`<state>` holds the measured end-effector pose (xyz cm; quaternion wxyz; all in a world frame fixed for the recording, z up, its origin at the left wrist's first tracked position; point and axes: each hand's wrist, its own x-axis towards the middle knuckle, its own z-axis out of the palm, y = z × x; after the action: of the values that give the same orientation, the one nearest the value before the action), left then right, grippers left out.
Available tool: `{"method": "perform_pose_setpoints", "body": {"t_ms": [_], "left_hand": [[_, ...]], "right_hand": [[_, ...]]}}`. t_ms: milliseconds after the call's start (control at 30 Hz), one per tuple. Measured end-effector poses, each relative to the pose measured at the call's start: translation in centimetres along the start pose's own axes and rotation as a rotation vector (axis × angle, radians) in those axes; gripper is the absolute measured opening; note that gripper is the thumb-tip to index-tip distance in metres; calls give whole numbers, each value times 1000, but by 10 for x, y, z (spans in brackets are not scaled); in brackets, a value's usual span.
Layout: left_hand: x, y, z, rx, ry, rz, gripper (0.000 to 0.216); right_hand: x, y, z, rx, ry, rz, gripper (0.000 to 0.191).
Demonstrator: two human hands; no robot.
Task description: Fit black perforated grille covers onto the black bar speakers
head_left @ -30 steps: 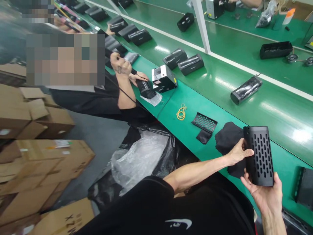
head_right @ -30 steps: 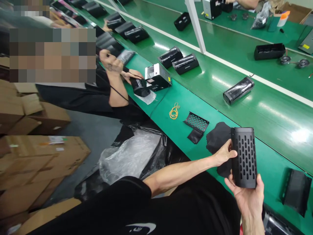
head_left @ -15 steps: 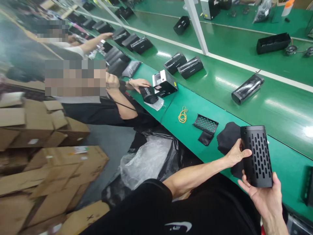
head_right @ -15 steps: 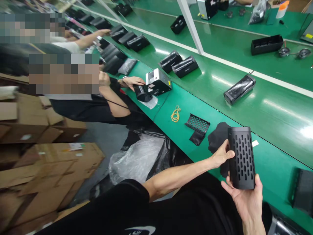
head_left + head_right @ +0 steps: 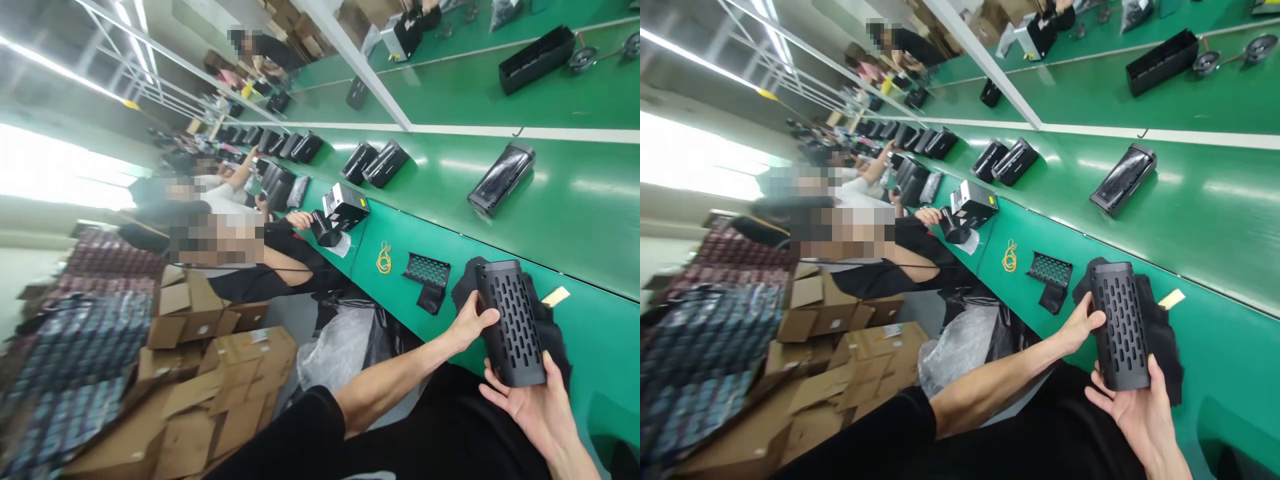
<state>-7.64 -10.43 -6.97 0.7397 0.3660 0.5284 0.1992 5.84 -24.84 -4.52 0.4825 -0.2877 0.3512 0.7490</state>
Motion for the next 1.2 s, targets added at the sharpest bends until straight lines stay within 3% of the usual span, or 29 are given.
{"method": "perform_pose_setpoints", "body": {"t_ms": [267,600,800,867,933,1000,1067,1133,1200], "left_hand": [[0,13,-17,233,7,17,99],[1,17,-12,319,42,-32,96],[5,26,-16,404,15,-8,94],[8,43,-17,532,-36,9,93],[11,63,-14,751,-116,14,98],[10,79,-4,970,-225,62,105],[8,85,10,1091,-365,197,105],[3,82,25,1112,-504,352,99],[-1,75,34,1100,-591,428,95]], "right_hand": [[26,9,-10,110,-85,145,75],[30,12,-8,161,-112,188,77],[28,12,-15,-12,-145,188,79],[21,-1,-25,-263,-28,101,72],[9,-25,-33,-535,138,-167,69],[-6,-53,-32,-722,243,-527,83],[-21,-76,-21,-884,259,-764,100],[-32,-89,-7,-1104,268,-829,111],[-38,-90,-1,-1270,298,-789,109]]}}
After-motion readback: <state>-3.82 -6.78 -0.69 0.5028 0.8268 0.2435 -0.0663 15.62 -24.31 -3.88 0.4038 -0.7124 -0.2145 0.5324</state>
